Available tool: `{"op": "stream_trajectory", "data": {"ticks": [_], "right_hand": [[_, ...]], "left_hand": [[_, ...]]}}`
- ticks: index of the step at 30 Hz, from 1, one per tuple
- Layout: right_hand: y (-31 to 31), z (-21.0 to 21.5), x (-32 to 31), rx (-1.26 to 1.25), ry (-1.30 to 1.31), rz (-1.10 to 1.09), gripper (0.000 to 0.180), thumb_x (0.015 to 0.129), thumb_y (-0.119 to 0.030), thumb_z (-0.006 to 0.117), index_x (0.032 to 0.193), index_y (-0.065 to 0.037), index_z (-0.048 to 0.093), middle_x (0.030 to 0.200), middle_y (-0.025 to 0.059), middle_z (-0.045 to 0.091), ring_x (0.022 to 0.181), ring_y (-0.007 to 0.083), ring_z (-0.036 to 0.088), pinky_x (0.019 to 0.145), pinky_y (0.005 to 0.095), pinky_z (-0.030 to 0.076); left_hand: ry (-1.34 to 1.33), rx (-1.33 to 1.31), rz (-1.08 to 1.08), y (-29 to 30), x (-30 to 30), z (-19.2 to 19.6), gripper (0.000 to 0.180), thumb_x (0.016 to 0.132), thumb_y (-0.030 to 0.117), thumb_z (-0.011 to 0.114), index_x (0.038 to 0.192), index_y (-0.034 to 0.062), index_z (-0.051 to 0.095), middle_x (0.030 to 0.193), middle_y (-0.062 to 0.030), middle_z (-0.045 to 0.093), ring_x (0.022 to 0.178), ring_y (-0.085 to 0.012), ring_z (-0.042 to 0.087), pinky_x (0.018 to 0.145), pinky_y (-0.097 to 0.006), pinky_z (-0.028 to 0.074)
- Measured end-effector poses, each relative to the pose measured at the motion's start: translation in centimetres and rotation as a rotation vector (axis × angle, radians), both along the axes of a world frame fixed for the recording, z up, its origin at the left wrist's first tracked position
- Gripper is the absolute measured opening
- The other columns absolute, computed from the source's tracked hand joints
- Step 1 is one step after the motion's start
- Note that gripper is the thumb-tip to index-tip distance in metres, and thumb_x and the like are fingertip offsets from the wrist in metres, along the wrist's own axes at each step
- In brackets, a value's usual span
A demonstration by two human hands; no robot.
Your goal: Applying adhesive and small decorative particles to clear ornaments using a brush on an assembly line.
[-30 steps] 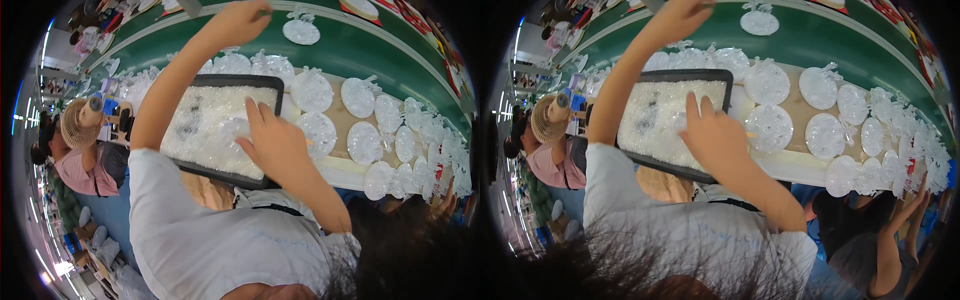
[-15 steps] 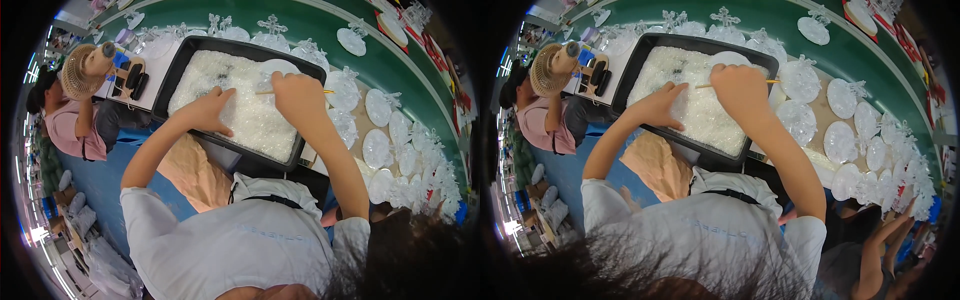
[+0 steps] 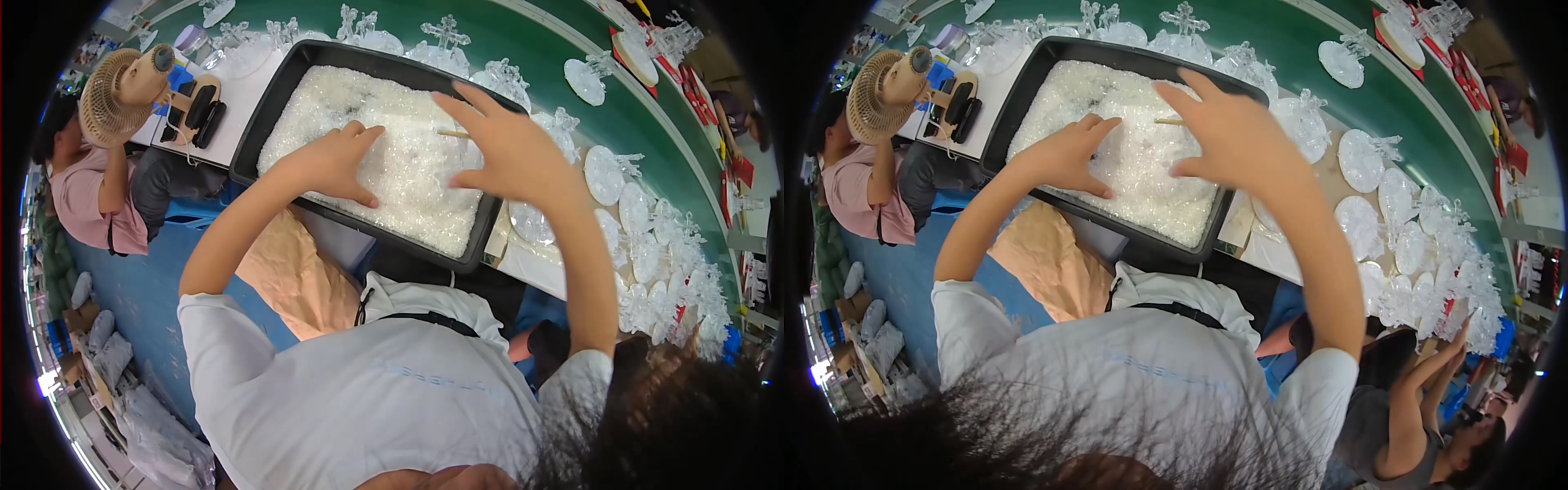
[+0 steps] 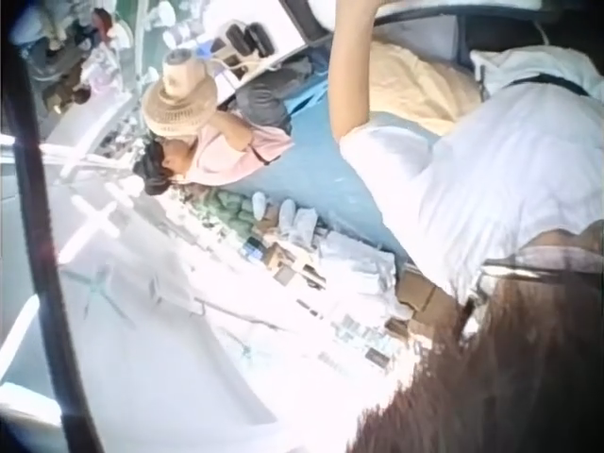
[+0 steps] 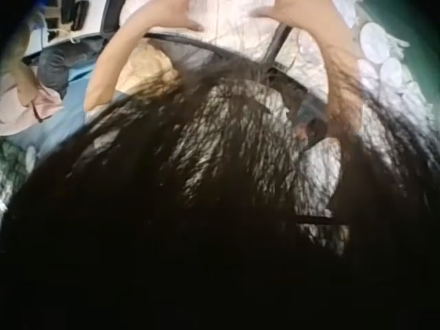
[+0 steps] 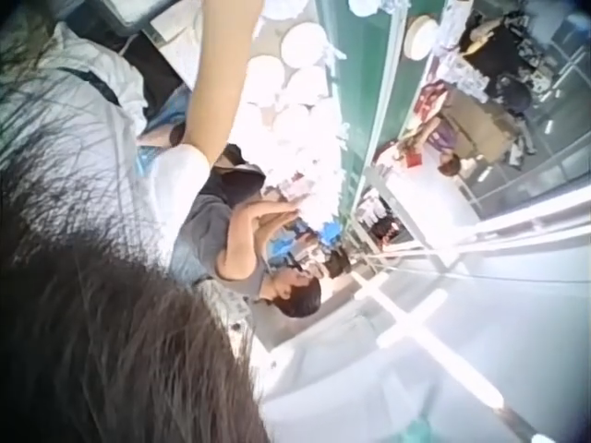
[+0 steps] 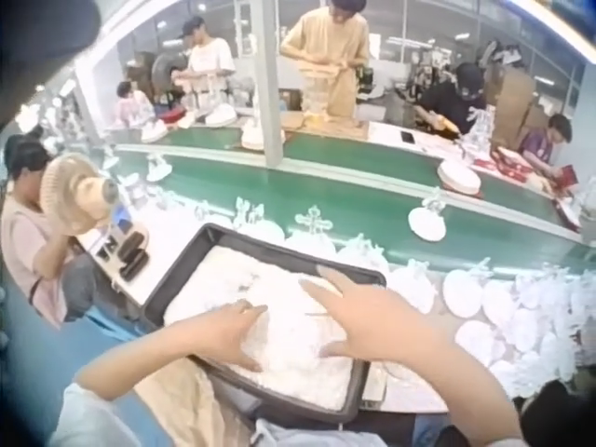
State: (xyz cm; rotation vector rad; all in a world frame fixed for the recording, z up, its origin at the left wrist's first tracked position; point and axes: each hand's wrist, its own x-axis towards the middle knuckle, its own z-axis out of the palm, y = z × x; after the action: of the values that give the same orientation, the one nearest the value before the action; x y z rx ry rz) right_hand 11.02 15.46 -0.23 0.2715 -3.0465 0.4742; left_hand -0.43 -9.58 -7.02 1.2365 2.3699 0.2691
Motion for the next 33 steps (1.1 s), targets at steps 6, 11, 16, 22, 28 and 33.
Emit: {"op": "stream_trajectory", "data": {"ticks": [6, 11, 16, 22, 28, 33], "right_hand": [[1.3, -0.9, -2.9, 0.438, -0.047, 0.412, 0.047, 0.059, -0.035, 0.084, 0.086, -0.002, 0.066, 0.084, 0.008, 0.068, 0.091, 0.0258, 0.066, 0.073, 0.0368, 0.054], [-1.9, -0.4, -1.8, 0.474, -0.141, 0.29, 0.042, 0.068, -0.043, 0.079, 0.078, -0.003, 0.068, 0.078, 0.013, 0.067, 0.079, 0.0299, 0.067, 0.068, 0.0401, 0.054], [-2.8, -1.9, -0.9, 0.206, -0.071, 0.159, 0.044, 0.078, -0.046, 0.074, 0.095, -0.006, 0.068, 0.079, 0.019, 0.067, 0.079, 0.0369, 0.067, 0.071, 0.0439, 0.054], [-4.2, -5.0, -2.8, -0.049, 0.058, 0.142, 0.056, 0.083, -0.019, 0.06, 0.135, -0.007, 0.043, 0.083, 0.0222, 0.068, 0.078, 0.0368, 0.068, 0.07, 0.0444, 0.054], [-3.3, -3.3, -2.3, -0.556, -0.23, -0.298, 0.051, 0.084, -0.012, 0.053, 0.132, 0.004, 0.046, 0.072, 0.0151, 0.064, 0.058, 0.0182, 0.063, 0.047, 0.0322, 0.045], [-1.9, -2.8, 1.0, -1.285, -0.217, -0.463, 0.042, 0.091, -0.003, 0.048, 0.132, 0.005, 0.047, 0.074, 0.0125, 0.06, 0.054, 0.011, 0.051, 0.042, 0.0222, 0.032]], "left_hand": [[-0.033, 0.055, 0.052, 1.5, 1.4, -1.7, 0.101, 0.058, 0.032, 0.087, 0.14, -0.001, 0.038, 0.128, -0.0264, 0.048, 0.113, -0.0432, 0.054, 0.096, -0.044, 0.046], [-0.016, 0.265, 0.106, 3.1, 1.1, -2.7, 0.089, 0.059, 0.034, 0.085, 0.128, -0.0078, 0.048, 0.114, -0.0281, 0.06, 0.111, -0.0411, 0.057, 0.094, -0.043, 0.047], [0.072, 0.232, 0.265, 1.8, 3.0, -0.7, 0.093, 0.063, 0.034, 0.084, 0.139, -0.0003, 0.042, 0.128, -0.0262, 0.054, 0.113, -0.0397, 0.057, 0.096, -0.042, 0.047], [0.069, 0.26, 0.095, 2.3, 3.9, -2.0, 0.086, 0.063, 0.037, 0.085, 0.131, -0.0023, 0.051, 0.111, -0.0259, 0.064, 0.103, -0.0386, 0.063, 0.09, -0.041, 0.05], [-0.076, 0.533, 0.42, 1.4, 5.1, 0.2, 0.064, 0.077, 0.029, 0.078, 0.132, 0.0078, 0.054, 0.116, -0.0139, 0.063, 0.093, -0.0216, 0.064, 0.081, -0.032, 0.052], [-0.215, 0.805, 0.494, -0.1, 3.4, 1.5, 0.047, 0.094, 0.034, 0.061, 0.131, 0.0048, 0.055, 0.116, -0.0118, 0.064, 0.097, -0.02, 0.063, 0.084, -0.033, 0.051]]}}
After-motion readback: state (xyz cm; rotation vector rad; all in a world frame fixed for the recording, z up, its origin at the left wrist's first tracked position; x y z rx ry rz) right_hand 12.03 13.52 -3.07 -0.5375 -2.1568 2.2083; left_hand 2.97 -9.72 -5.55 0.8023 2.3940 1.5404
